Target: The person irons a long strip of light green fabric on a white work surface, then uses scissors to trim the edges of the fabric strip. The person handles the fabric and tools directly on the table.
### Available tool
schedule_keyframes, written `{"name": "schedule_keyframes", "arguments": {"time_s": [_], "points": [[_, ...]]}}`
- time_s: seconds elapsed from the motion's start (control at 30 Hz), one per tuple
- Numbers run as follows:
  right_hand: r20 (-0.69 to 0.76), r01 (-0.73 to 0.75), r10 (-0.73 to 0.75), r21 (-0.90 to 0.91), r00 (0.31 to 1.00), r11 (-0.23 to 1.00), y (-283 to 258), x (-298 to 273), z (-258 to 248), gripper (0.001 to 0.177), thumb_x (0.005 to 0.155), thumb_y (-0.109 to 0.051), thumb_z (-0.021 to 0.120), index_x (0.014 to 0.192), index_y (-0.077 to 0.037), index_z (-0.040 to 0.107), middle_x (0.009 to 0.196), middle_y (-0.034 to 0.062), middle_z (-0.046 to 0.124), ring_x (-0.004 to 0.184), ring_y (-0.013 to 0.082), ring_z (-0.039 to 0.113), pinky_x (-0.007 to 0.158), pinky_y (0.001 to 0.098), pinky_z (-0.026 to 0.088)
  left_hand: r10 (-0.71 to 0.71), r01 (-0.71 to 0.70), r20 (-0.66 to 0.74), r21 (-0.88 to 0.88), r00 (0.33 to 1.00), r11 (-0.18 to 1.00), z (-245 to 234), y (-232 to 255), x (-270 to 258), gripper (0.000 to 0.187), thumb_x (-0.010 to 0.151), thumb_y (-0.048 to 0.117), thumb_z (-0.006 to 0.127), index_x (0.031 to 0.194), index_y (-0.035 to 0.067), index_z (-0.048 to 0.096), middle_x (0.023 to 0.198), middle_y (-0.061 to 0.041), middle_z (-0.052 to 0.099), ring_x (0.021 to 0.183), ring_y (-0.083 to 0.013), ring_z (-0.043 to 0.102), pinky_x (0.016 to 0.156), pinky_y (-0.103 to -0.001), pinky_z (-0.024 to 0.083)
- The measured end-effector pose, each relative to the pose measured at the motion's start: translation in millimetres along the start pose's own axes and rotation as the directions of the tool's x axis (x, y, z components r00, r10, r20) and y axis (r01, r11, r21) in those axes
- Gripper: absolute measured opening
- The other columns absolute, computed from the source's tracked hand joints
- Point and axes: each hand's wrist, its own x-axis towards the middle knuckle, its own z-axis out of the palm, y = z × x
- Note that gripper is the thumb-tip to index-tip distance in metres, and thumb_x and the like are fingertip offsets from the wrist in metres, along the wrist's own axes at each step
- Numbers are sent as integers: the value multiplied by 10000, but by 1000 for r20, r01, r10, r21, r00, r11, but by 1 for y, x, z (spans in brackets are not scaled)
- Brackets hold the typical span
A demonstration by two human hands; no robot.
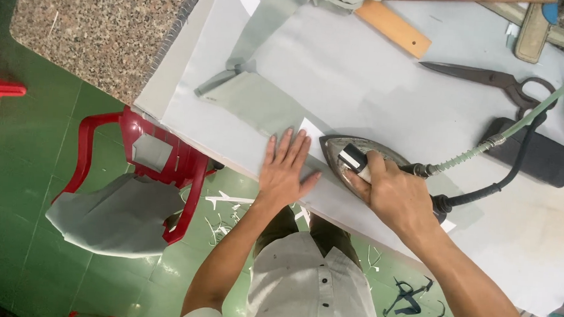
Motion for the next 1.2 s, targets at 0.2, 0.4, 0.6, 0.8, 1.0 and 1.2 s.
{"name": "schedule_keyframes", "arguments": {"time_s": [0.2,0.4,0.6,0.8,1.0,1.2], "points": [[21,12,-12,7,1000,1000,0,4,-2,521,1011,-563,500,1231,-107,624,769,98,734,614,235,760,551,345,595,-2,2,-7,9,1000,1000,-2,0,2,805,942,665,483,1532,118,459,1638,-71,376,1526,-299,304,1271,-552,118],[34,13,-13,18,999,1000,-2,6,1,504,1008,-557,503,1215,-113,622,758,92,732,599,226,756,543,344,592,-2,2,-14,6,1000,1000,-4,1,3,799,943,671,481,1523,121,472,1629,-69,394,1519,-296,322,1268,-546,129],[19,47,-47,19,999,999,-3,13,5,491,1013,-535,499,1218,-105,620,741,95,722,580,224,748,531,340,589,10,-9,-34,22,999,1000,-7,1,6,799,938,668,486,1518,118,481,1618,-79,411,1514,-302,330,1267,-545,125],[-34,82,-82,-9,996,997,-8,23,8,508,1017,-536,495,1204,-77,609,703,106,696,545,246,734,504,367,580,21,-20,-50,14,999,1000,-6,-1,6,786,945,633,497,1525,103,466,1599,-104,433,1504,-316,346,1261,-546,135],[-56,97,-99,-36,994,995,-13,29,7,501,1028,-533,485,1182,-76,618,695,102,681,540,238,729,517,366,587,15,-15,-51,-11,999,1000,-1,-2,5,788,952,608,488,1539,85,440,1597,-110,439,1506,-313,352,1258,-541,137],[-29,96,-95,32,995,995,-12,28,2,492,1038,-520,464,1163,-66,606,709,121,695,574,265,742,533,381,593,-69,73,-117,28,991,997,-2,0,-2,815,942,618,506,1526,52,457,1626,-143,382,1522,-321,309,1261,-537,128]]}}
